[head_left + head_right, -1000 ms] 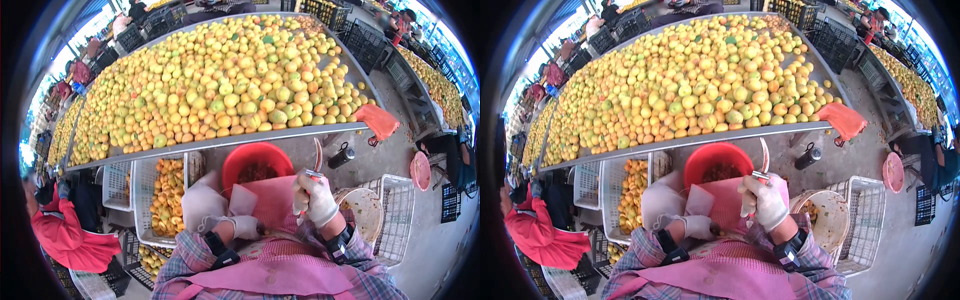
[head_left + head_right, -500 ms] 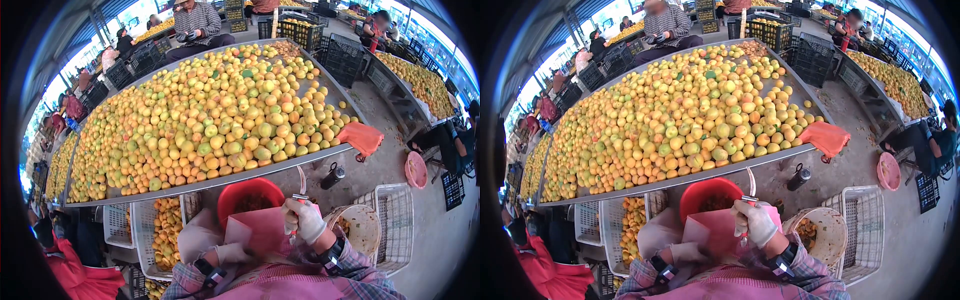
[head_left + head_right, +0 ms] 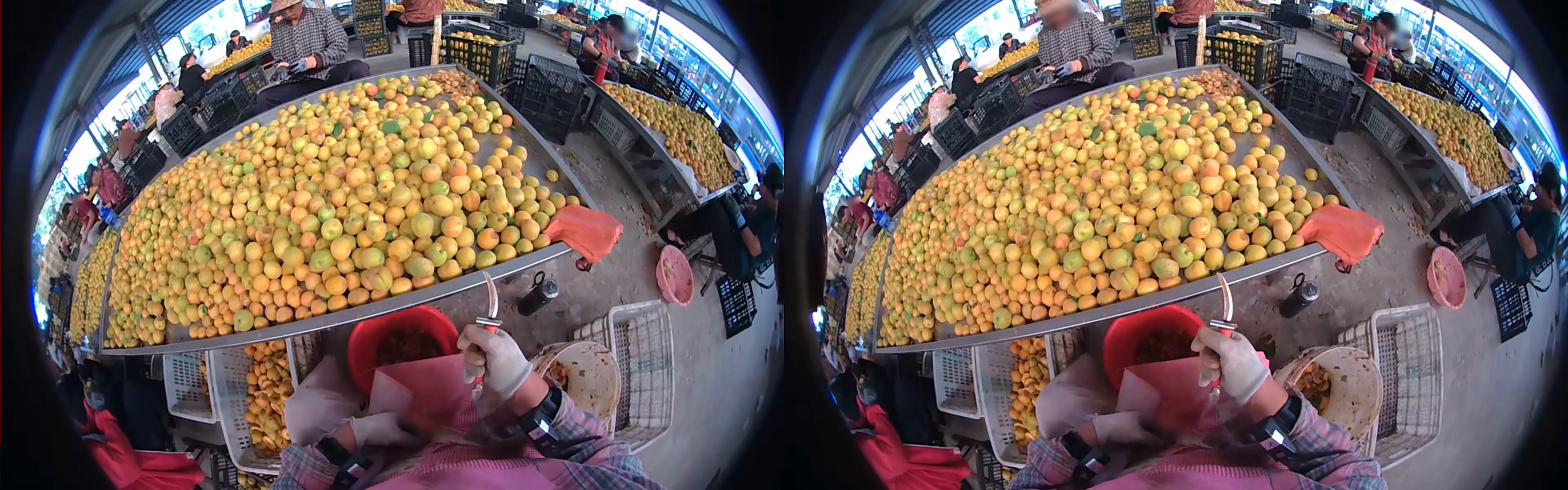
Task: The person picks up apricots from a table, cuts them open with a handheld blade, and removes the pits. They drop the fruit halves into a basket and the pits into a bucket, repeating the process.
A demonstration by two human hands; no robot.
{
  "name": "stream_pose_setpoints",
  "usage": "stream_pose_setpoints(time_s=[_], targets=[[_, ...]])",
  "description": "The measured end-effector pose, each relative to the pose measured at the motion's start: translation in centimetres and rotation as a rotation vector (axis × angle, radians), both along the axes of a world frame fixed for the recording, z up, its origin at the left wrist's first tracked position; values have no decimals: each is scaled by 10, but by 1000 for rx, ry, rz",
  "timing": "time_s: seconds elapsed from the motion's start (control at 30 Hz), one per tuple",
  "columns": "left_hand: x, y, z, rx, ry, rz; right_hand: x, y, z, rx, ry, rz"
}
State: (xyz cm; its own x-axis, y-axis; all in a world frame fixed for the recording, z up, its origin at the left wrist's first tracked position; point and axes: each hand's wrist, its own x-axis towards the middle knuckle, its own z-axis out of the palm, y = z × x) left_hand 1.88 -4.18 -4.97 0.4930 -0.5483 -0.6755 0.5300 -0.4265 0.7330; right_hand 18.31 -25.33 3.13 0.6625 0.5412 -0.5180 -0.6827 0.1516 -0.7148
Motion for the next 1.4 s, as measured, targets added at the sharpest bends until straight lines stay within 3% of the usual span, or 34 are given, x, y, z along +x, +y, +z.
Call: stream_pose_setpoints(time_s=[0.03, 0.1, 0.13, 0.2, 0.23, 0.33, 0.37, 0.43, 0.57, 0.63, 0.67, 0.73, 0.8, 0.83, 0.9, 0.97, 1.0, 1.07, 1.13, 1.17, 1.23, 1.3, 1.33, 1.37, 1.4], targets=[[3, 4, 5, 0, -2, 1, 6, 0, 1, 0, -2, 1], [8, 16, 15, -158, 95, 287, 20, 1, 4, -3, -76, -8], [11, 21, 15, -158, 93, 289, 28, 2, 7, 0, -83, -7], [18, 30, 15, -59, 55, 700, 43, 8, 8, -18, -83, -21], [22, 33, 16, -59, 52, 705, 52, 11, 8, -35, -82, -36], [34, 40, 21, 23, -401, 894, 76, 23, 7, -117, -190, -96], [35, 44, 13, 24, -404, 900, 86, 28, 6, -146, -245, -109], [39, 51, -2, -288, 70, 1297, 108, 38, -4, -167, -297, -159], [40, 47, -1, -175, 25, 1288, 148, 62, -13, -272, -414, -209], [36, 51, -4, 11, -381, 1130, 171, 72, -30, -385, -552, -279], [36, 55, 0, 14, -383, 1138, 180, 76, -33, -527, -695, -266], [34, 72, 14, -174, -202, 1497, 212, 81, -56, -846, -1114, -175], [21, 99, 27, -103, -342, 1563, 221, 96, -44, -997, -1194, -96], [10, 115, 32, -50, -461, 1593, 242, 100, -64, -1057, -1332, -94], [-14, 143, 27, 46, -374, 1788, 255, 117, -55, -1042, -1252, 20], [-45, 165, 20, 144, -355, 1869, 297, 119, -96, -1114, -1314, 143], [-65, 180, 1, 164, -370, 1903, 278, 127, -65, -1180, -1311, 190], [-107, 207, -57, 425, -282, 1944, 285, 130, -70, -1177, -1360, 219], [-142, 219, -88, 536, -211, 1983, 288, 129, -70, -1206, -1352, 266], [-164, 229, -125, 533, -209, 1987, 289, 128, -72, -1198, -1342, 247], [-199, 246, -193, 984, -275, 2012, 288, 125, -70, -1190, -1337, 229], [-201, 245, -193, 949, -338, 2074, 283, 122, -67, -957, -1272, 72], [-201, 243, -192, 915, -399, 2128, 278, 120, -72, -959, -1273, 75], [-194, 229, -165, 912, -395, 2129, 272, 119, -78, -675, -1160, -20], [-170, 219, -119, 662, -367, 2161, 267, 117, -79, -396, -1035, -111]])
